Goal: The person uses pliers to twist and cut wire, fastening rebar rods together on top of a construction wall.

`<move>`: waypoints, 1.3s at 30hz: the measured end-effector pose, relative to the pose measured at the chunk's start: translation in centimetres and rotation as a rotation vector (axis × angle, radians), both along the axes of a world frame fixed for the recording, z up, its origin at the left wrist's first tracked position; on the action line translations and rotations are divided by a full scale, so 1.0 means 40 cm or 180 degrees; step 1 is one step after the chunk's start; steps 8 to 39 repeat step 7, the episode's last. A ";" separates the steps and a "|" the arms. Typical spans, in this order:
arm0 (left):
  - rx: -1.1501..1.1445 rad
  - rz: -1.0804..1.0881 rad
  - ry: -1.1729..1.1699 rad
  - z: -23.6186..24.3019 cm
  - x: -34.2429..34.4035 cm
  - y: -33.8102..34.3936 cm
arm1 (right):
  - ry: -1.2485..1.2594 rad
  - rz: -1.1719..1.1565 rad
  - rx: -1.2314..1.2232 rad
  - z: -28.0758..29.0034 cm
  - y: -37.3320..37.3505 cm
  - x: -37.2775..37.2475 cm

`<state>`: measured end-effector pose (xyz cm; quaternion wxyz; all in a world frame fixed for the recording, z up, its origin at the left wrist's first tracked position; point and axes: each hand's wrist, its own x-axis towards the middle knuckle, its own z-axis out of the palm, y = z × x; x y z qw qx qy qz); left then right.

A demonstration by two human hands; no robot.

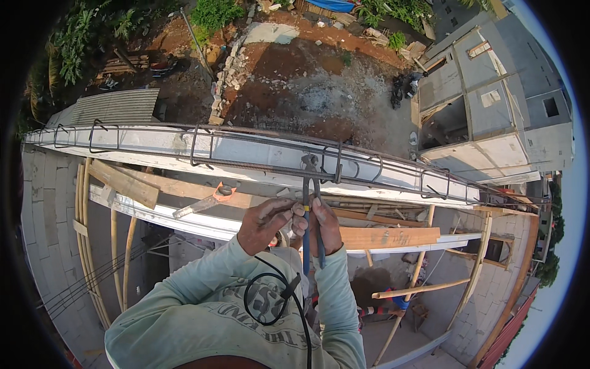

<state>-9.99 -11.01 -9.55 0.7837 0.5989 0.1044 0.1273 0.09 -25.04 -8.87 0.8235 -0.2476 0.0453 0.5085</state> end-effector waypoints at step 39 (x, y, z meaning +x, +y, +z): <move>-0.2138 -0.0905 0.1110 0.044 0.118 0.029 | 0.0001 0.0170 0.0073 0.012 0.003 0.011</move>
